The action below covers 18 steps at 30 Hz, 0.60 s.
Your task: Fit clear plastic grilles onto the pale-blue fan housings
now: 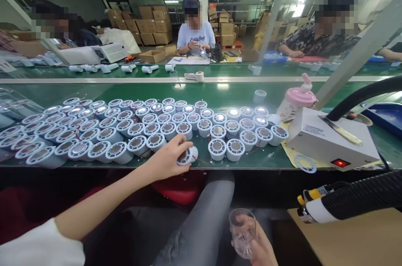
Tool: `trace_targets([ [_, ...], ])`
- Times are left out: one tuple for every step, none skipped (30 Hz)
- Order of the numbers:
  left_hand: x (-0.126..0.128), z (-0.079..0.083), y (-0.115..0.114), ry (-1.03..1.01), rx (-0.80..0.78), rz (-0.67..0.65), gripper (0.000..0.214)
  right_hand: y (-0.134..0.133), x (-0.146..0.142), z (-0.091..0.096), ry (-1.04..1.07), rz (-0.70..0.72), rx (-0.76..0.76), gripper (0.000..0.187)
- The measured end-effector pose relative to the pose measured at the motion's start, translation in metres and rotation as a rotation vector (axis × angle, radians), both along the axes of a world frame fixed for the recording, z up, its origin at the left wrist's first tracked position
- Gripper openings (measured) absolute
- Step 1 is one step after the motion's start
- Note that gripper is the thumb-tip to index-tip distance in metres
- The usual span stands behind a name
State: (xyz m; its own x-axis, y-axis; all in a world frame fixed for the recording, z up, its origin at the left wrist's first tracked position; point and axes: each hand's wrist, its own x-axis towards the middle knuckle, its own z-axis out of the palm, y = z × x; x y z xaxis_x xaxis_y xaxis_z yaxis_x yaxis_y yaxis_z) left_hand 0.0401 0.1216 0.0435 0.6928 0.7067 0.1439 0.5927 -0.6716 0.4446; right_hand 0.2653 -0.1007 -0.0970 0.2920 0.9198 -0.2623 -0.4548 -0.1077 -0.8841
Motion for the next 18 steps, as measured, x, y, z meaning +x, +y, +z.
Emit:
trace_targets([
  [-0.001,-0.001,-0.008,-0.112,-0.179,0.053,0.029,0.002,0.0,0.005,-0.148,0.05,0.071,0.036],
  [-0.001,-0.004,-0.016,-0.207,-0.374,0.091,0.025,0.005,0.0,0.011,-0.335,0.109,0.147,0.033],
  [0.001,-0.008,-0.023,-0.274,-0.591,0.101,0.026,0.008,-0.001,0.019,-0.55,0.169,0.224,0.032],
  [0.005,-0.013,-0.031,-0.303,-0.805,0.08,0.03,0.01,-0.002,0.027,-0.775,0.219,0.291,0.036],
  [0.011,-0.019,-0.037,-0.296,-0.989,0.037,0.035,0.014,-0.003,0.036,-0.993,0.252,0.346,0.044],
  [0.017,-0.025,-0.042,-0.266,-1.127,-0.015,0.039,0.017,-0.005,0.044,-1.189,0.26,0.39,0.05],
  [0.024,-0.029,-0.047,-0.23,-1.233,-0.066,0.041,0.021,-0.007,0.052,-1.358,0.243,0.416,0.054],
  [0.03,-0.032,-0.051,-0.196,-1.316,-0.11,0.04,0.025,-0.008,0.06,-1.497,0.21,0.419,0.056],
  [0.036,-0.034,-0.054,-0.155,-1.34,-0.151,0.038,0.029,-0.008,0.066,-1.608,0.19,0.402,0.057],
  [0.041,-0.033,-0.056,-0.117,-1.285,-0.196,0.035,0.032,-0.008,0.071,-1.683,0.19,0.362,0.056],
  [0.046,-0.031,-0.057,-0.085,-1.187,-0.246,0.031,0.034,-0.006,0.076,-1.72,0.209,0.308,0.053],
  [0.049,-0.029,-0.059,-0.062,-1.051,-0.296,0.027,0.035,-0.004,0.079,-1.716,0.244,0.245,0.049],
  [0.052,-0.026,-0.06,-0.053,-0.902,-0.335,0.024,0.034,-0.001,0.082,-1.674,0.29,0.188,0.043],
  [0.054,-0.024,-0.061,-0.063,-0.768,-0.359,0.021,0.032,0.002,0.085,-1.593,0.337,0.14,0.035],
  [0.056,-0.023,-0.062,-0.088,-0.68,-0.366,0.02,0.03,0.005,0.088,-1.488,0.375,0.102,0.027],
  [0.057,-0.024,-0.063,-0.118,-0.637,-0.362,0.021,0.027,0.007,0.091,-1.372,0.399,0.074,0.019],
  [0.058,-0.027,-0.064,-0.153,-0.624,-0.351,0.027,0.025,0.009,0.093,-1.259,0.409,0.059,0.012],
  [0.059,-0.031,-0.065,-0.187,-0.626,-0.345,0.037,0.023,0.011,0.095,-1.158,0.399,0.045,0.006],
])
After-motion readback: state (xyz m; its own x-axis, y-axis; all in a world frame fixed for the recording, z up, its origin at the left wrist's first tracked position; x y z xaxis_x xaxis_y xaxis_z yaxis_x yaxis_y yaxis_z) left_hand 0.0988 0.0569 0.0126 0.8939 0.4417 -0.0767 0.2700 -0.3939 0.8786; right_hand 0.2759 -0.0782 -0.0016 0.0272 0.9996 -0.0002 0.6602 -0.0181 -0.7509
